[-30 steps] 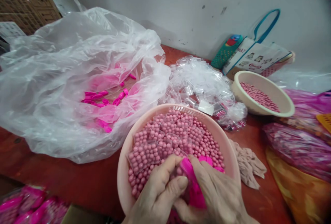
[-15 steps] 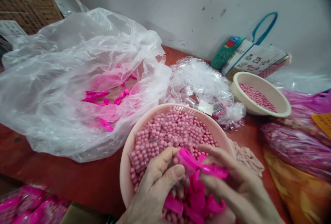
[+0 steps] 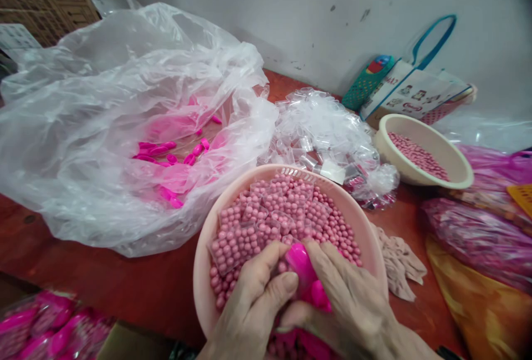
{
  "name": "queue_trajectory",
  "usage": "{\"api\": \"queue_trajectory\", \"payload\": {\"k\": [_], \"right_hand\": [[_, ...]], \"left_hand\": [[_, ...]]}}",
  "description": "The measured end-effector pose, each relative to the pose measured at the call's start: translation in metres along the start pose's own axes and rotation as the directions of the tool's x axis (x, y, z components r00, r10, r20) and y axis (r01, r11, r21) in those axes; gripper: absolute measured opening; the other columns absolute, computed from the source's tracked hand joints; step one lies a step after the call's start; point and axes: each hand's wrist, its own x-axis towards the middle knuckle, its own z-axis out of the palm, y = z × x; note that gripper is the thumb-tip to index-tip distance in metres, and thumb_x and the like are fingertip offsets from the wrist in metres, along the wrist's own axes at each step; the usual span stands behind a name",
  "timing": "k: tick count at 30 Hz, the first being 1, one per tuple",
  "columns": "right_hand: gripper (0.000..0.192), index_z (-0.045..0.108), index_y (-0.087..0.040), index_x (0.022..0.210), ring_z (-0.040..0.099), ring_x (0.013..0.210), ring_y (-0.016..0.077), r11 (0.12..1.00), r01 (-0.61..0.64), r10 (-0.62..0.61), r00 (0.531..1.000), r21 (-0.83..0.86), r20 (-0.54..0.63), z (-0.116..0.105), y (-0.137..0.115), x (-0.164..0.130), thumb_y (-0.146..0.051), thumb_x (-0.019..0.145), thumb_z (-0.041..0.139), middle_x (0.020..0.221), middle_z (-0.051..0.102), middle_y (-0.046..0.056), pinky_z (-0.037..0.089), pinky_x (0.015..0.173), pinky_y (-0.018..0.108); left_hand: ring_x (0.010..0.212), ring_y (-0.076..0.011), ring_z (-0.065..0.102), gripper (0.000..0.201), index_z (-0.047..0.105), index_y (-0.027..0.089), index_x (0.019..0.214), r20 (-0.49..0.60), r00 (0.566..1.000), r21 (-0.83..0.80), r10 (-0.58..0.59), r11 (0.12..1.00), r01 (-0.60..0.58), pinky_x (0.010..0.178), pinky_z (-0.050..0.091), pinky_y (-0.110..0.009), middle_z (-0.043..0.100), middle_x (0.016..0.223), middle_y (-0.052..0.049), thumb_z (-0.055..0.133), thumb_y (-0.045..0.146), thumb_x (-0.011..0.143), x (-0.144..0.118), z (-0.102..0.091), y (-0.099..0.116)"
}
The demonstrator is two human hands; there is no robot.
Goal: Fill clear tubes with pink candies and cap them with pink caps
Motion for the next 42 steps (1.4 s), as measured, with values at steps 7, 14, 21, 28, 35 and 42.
{"api": "queue_trajectory", "payload": {"k": [7,14,21,28,35,42], "right_hand": [[0.057,0.045,0.004,0.123,0.063,0.094,0.0294,0.993,-0.033,0.036,0.999,-0.114,0.024,0.003,-0.004,0.005,-0.041,0.088,0.05,0.102,0.064,0.024,0.056,0.065,0.03],[0.046,0.05,0.007,0.114,0.062,0.092,0.0295,0.988,0.076,-0.084,0.995,-0.137,-0.053,0.008,-0.003,0.011,-0.024,0.08,0.052,0.098,0.064,0.025,0.056,0.067,0.032],[0.024,0.054,-0.003,0.096,0.06,0.057,0.0227,0.991,0.134,-0.134,0.99,0.008,-0.035,0.011,0.0,0.027,-0.01,0.076,0.043,0.068,0.062,0.015,0.051,0.044,0.029],[0.029,0.05,-0.012,0.102,0.059,0.06,0.0226,0.976,-0.079,0.064,0.995,0.201,0.08,0.014,-0.01,0.03,-0.036,0.088,0.049,0.073,0.06,0.009,0.051,0.046,0.031],[0.056,0.035,-0.016,0.137,0.059,0.059,0.0167,0.881,-0.454,0.431,0.887,0.136,0.167,-0.012,0.035,0.005,-0.045,0.092,0.052,0.079,0.06,0.003,0.053,0.055,0.028],[0.028,0.056,-0.02,0.119,0.061,0.097,0.0267,0.926,-0.377,0.377,0.917,-0.023,0.128,0.016,0.085,-0.013,-0.026,0.093,0.048,0.118,0.057,0.012,0.053,0.08,0.039]], "left_hand": [[0.129,-0.028,0.041,0.045,0.052,0.029,0.128,0.07,0.992,0.029,0.101,0.994,-0.103,0.11,0.028,-0.041,0.053,0.134,-0.003,0.058,0.041,0.085,0.0,0.002,0.013],[0.111,-0.0217,0.054,0.034,0.055,0.033,0.122,0.073,0.967,0.02,0.245,0.969,-0.247,0.101,0.038,-0.033,0.061,0.12,0.0,0.055,0.037,0.088,-0.001,0.002,0.02],[0.079,-0.0128,0.059,0.019,0.063,0.027,0.107,0.098,0.962,-0.138,0.256,0.96,-0.242,0.077,0.046,-0.02,0.065,0.089,0.003,0.055,0.028,0.089,0.005,0.004,0.025],[0.097,-0.0207,0.06,0.028,0.059,0.024,0.114,0.017,0.969,-0.036,0.248,0.968,-0.248,0.091,0.046,-0.03,0.066,0.104,-0.003,0.055,0.031,0.088,0.008,0.001,0.02],[0.097,-0.0243,0.064,0.035,0.06,0.032,0.115,-0.366,0.863,0.115,0.348,0.937,-0.33,0.085,0.053,-0.031,0.07,0.107,0.0,0.061,0.044,0.081,-0.017,-0.021,0.018],[0.054,-0.016,0.062,0.045,0.059,0.028,0.108,-0.789,0.459,0.176,0.41,0.865,-0.469,0.045,0.052,-0.024,0.069,0.078,0.001,0.074,0.04,0.068,-0.032,-0.127,-0.004]]}}
